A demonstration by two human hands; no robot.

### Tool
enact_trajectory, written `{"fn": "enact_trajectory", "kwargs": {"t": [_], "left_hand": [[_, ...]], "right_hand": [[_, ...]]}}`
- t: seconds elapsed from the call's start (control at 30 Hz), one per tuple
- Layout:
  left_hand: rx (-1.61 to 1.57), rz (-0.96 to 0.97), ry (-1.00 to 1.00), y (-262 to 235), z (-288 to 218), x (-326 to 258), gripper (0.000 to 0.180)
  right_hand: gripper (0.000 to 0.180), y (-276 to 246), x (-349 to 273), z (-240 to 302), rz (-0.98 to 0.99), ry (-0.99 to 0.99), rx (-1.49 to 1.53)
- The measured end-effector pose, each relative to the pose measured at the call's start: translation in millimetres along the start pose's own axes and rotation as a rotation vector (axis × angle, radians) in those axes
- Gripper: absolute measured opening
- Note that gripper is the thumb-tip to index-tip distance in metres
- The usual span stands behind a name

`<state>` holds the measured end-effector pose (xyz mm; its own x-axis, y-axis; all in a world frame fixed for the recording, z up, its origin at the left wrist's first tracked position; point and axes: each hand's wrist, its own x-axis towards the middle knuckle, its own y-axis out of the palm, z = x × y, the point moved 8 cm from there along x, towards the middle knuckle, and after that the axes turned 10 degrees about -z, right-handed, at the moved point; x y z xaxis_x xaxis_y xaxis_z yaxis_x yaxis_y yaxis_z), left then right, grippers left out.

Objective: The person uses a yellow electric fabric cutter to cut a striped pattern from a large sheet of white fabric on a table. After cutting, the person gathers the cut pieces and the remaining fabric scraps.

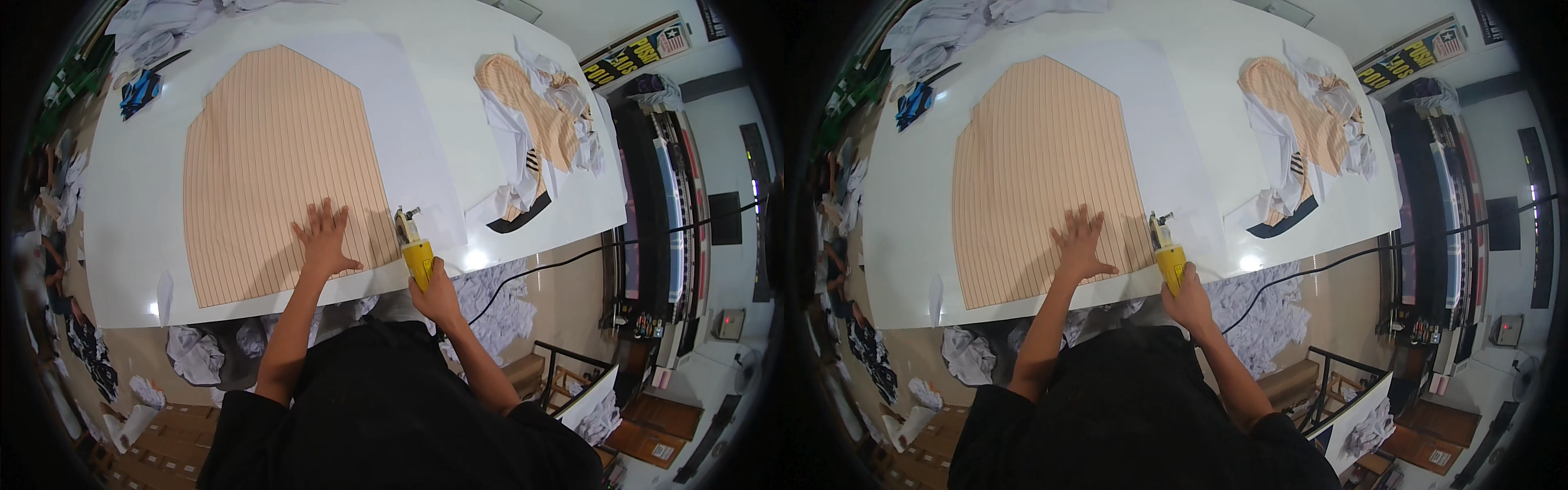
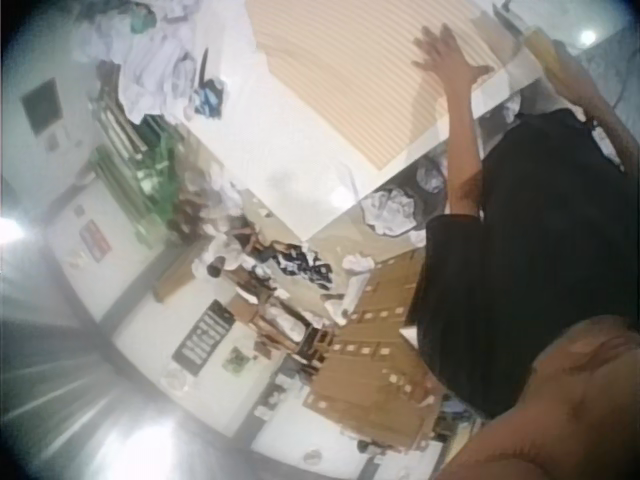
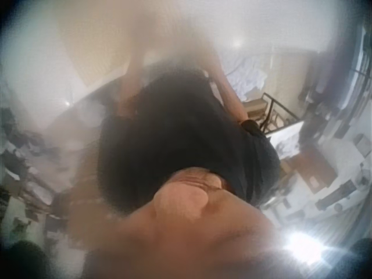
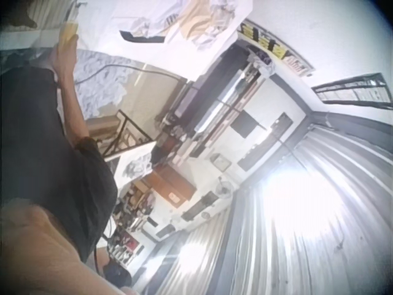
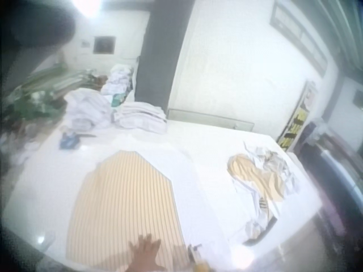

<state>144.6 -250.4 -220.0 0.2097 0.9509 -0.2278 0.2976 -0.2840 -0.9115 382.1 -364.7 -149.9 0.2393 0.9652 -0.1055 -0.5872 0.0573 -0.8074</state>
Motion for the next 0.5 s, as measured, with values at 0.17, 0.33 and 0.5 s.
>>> {"fn": "enact_trajectory", "kwargs": {"t": [0.17, 0.33, 0.5], "left_hand": [[-0.023, -0.007, -0.006, -3.1, -1.3, -0.9, 0.148], [-0.024, -0.043, 0.005, -2.3, 0.8, -1.8, 0.146], [-0.023, -0.052, 0.016, -1.3, 1.4, -2.3, 0.147]], "right_hand": [[0.053, 3.4, 32.1, 13.4, -0.005, -0.010, -0.012], [0.051, 15.5, 67.8, 18.7, 0.018, -0.005, 0.014], [0.050, 20.4, 109.8, 36.8, -0.021, -0.065, -0.016]]}}
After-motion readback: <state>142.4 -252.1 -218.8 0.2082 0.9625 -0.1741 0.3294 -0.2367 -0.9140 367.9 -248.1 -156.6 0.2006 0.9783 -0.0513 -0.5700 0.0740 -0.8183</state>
